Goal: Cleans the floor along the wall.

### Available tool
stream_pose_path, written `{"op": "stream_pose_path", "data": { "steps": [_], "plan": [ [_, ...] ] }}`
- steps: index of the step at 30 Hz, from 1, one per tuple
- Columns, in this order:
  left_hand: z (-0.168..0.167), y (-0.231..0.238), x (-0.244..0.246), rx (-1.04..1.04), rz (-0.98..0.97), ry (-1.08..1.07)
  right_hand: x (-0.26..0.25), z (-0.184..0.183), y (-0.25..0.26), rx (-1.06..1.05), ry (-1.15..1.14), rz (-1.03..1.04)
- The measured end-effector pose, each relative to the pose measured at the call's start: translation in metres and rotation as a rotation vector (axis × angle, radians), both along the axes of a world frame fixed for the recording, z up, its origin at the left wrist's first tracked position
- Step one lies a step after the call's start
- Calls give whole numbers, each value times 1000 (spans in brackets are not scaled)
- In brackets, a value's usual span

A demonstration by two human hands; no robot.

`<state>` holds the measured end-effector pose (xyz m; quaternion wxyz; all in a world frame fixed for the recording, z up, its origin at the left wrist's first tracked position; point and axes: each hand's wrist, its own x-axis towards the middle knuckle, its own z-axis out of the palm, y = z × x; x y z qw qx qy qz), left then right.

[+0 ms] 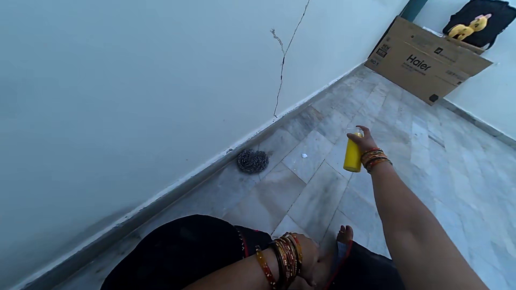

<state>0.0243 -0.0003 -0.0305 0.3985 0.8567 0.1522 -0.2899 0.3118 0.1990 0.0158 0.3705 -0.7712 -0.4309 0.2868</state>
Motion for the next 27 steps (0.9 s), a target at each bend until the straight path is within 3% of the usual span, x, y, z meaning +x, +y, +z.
{"op": "stream_pose_path", "data": {
  "steps": [4,15,27],
  "plan": [
    [0,1,2,-21,17,27,-2,-10,9,14,113,75],
    [-1,0,3,-34,2,23,-34,-53,21,-64,14,54],
    [-3,2,3,-42,16,28,-13,-82,0,-142,43,111]
  ]
}}
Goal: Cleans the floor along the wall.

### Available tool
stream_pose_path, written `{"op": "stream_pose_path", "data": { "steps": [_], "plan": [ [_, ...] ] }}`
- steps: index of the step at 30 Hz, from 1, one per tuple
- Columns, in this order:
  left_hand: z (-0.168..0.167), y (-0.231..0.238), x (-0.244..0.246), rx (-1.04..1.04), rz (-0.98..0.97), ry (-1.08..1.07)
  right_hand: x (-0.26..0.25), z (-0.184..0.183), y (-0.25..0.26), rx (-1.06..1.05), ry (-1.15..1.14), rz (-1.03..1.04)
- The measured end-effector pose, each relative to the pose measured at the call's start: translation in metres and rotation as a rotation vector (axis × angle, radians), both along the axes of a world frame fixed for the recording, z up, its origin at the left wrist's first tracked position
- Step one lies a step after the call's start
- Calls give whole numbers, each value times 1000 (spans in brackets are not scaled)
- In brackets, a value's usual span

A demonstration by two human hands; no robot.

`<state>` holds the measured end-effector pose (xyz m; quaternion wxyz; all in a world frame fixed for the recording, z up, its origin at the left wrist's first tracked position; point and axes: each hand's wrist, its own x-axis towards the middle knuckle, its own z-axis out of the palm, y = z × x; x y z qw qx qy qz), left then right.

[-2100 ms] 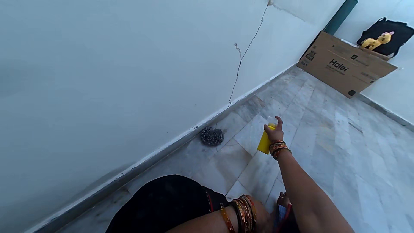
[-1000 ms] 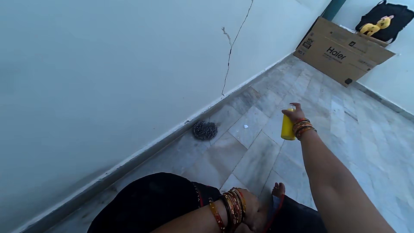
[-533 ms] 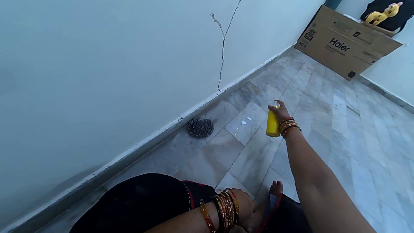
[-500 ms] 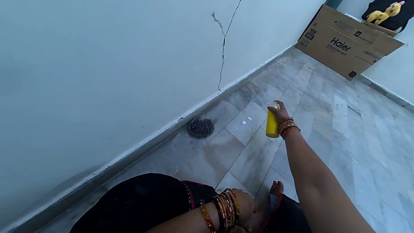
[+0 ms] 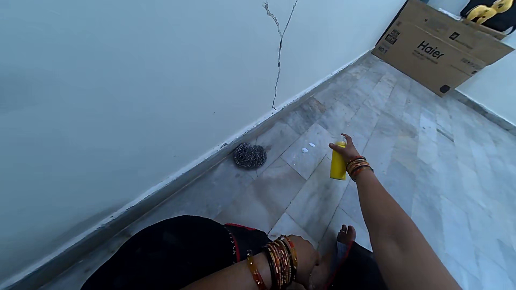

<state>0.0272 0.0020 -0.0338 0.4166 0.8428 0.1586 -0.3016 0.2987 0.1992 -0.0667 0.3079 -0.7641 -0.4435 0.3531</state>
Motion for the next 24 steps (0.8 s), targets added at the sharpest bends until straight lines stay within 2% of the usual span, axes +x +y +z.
{"op": "stream_pose_path", "data": {
  "steps": [4,8,17,24],
  "plan": [
    [-2,0,0,-4,8,1,-1,-12,-22,51,-61,24],
    [-2,0,-1,2,20,9,-7,-5,-47,77,-128,2],
    [-2,1,-3,30,10,17,-14,16,-52,143,-165,-55],
    [-2,0,-4,33,31,-7,-20,17,-53,115,-227,11]
  ]
}}
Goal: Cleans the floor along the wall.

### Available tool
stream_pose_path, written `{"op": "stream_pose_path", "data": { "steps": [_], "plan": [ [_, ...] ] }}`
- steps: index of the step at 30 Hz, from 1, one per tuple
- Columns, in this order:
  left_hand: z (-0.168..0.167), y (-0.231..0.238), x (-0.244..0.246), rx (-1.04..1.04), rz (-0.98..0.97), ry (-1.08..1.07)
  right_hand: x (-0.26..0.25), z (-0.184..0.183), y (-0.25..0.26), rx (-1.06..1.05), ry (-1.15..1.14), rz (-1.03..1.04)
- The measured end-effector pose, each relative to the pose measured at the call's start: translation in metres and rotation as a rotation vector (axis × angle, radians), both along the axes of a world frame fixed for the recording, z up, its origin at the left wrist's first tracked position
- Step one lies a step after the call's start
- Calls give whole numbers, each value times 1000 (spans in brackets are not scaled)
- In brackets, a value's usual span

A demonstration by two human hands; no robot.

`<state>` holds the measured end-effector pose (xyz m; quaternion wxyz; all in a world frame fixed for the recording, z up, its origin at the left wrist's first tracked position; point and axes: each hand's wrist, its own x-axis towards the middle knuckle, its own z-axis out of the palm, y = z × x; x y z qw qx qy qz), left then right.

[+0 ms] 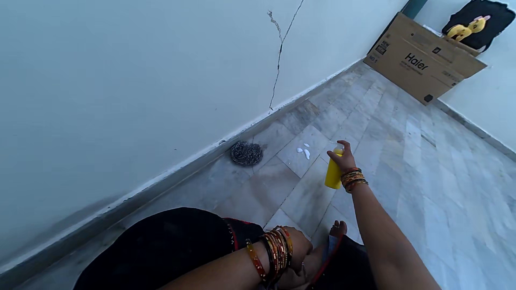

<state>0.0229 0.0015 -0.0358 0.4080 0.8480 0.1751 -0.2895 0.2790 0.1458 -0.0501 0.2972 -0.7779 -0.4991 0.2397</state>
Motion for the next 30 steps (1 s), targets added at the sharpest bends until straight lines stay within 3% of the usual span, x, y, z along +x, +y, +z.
{"op": "stream_pose_path", "data": {
  "steps": [4,11,18,21,26,30],
  "plan": [
    [2,1,1,2,-11,9,4,-6,-2,-42,-65,48],
    [1,1,1,-7,-10,7,8,-24,-24,107,-50,0],
    [-3,1,2,-7,-25,33,11,-29,-23,100,-70,2],
    [-3,1,2,-12,-3,39,16,-37,-24,165,-50,51],
    [-1,1,2,-8,-13,36,20,-64,-30,243,59,-33],
    [2,0,3,-11,4,38,18,-59,-41,250,108,-13]
  ]
}}
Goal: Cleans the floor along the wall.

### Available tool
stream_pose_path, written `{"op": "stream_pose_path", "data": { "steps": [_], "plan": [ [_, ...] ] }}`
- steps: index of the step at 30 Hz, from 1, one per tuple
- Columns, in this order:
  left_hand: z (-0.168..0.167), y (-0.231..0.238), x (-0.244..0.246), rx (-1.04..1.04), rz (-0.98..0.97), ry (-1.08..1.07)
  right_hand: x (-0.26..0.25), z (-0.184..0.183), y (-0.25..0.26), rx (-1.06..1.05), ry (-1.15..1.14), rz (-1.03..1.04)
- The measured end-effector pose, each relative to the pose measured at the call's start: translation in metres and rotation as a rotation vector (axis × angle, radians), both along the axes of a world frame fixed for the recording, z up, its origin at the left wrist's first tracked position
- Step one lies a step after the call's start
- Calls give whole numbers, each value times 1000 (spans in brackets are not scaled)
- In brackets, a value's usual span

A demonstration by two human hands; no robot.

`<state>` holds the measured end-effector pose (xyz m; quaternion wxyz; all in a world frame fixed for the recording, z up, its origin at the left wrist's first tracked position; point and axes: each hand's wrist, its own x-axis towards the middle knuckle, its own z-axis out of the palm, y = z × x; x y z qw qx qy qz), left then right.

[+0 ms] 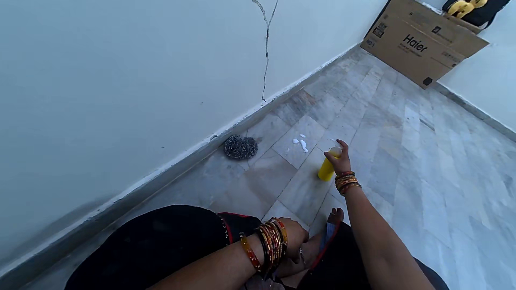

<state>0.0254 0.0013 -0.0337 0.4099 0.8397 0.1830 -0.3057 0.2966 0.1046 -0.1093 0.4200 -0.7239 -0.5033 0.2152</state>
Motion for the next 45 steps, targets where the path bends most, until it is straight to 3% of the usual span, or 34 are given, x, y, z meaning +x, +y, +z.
{"op": "stream_pose_path", "data": {
  "steps": [10,15,20,28,45],
  "plan": [
    [6,1,1,19,-23,14,25,13,-33,73,195,3],
    [8,0,1,46,-34,6,25,16,-47,14,95,-25],
    [10,-4,-1,66,-36,10,7,27,-50,-120,-172,-101],
    [7,-8,-1,96,-61,10,-18,74,-27,-653,-558,-87],
    [18,-19,7,58,-123,23,-32,77,-21,-792,-554,-123]
  ]
}}
